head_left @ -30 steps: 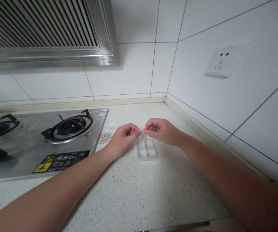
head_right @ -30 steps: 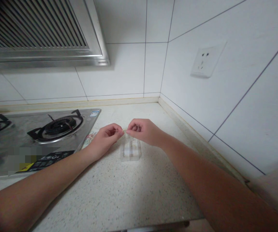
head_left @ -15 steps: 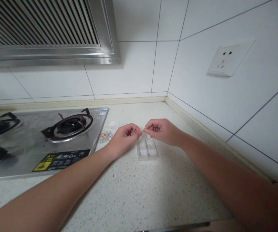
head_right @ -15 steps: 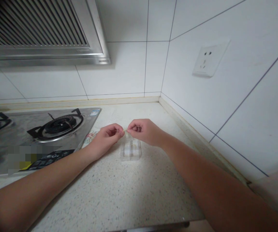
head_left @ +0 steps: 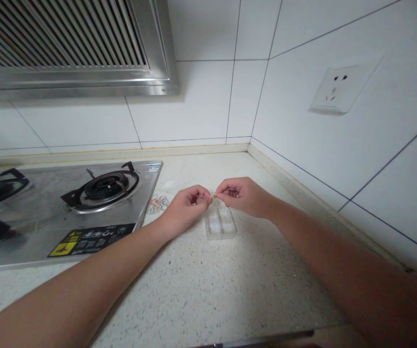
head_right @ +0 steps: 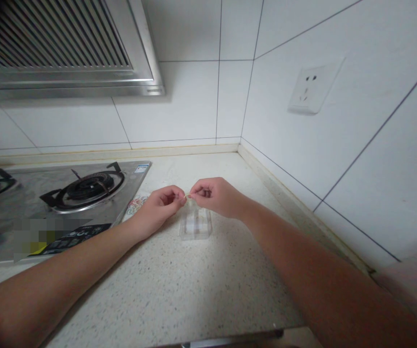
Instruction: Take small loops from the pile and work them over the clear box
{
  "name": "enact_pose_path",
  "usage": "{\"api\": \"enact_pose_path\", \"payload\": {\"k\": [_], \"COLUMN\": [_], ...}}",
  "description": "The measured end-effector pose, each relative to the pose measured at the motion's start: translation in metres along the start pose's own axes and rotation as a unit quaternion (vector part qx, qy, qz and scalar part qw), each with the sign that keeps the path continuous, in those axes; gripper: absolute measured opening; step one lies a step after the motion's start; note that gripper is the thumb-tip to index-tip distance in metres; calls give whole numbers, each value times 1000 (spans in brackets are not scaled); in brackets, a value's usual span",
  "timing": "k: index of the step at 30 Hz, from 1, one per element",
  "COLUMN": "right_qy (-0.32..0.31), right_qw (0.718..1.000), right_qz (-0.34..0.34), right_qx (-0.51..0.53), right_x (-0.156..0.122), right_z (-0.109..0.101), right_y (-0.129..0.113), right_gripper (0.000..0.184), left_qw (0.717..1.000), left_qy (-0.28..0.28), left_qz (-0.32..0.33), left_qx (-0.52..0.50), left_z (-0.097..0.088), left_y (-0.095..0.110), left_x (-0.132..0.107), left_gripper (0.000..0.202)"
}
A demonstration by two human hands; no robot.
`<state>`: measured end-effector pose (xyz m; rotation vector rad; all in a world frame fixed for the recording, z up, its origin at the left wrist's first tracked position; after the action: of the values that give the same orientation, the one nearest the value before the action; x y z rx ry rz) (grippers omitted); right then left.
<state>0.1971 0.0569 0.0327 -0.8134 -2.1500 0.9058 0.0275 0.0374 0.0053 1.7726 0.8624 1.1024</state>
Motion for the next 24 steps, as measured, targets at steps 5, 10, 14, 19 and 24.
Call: {"api": "enact_pose_path", "payload": {"k": [5,10,14,19,24], "right_qy": [1,-1,-3,-4,-1], "right_qw": [1000,1000,1000,1000,1000], "right_qz": [2,4,4,-4,-3], "right_qx": [-7,-7,-1,2,1], "right_x": [0,0,0,0,-1], "right_z": [0,0,0,0,0], "right_y": [1,0,-1,-2,-1], "right_gripper": [19,19,19,18,20], "left_qw": [1000,1000,999,999,999], "left_qy": [-1,-3,-1,5,14], "left_qz": [-2,-14,-27,-28,-31], "left_qx": [-6,-18,-28,-42,-34], "left_z": [0,1,1,2,1], "left_y": [-2,0,2,3,0], "left_x": [1,0,0,0,1], "left_gripper": [10,10,13,17,20]}}
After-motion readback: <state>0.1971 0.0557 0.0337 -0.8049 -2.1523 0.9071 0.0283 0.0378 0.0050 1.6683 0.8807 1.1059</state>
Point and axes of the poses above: each hand's wrist, its own x-axis towards the middle knuckle, its own z-axis out of the palm, y = z × x, the point moved 4 cm from there along x, towards the middle knuckle, and after that the axes turned 2 degrees about -y, right-handed, at the moved point
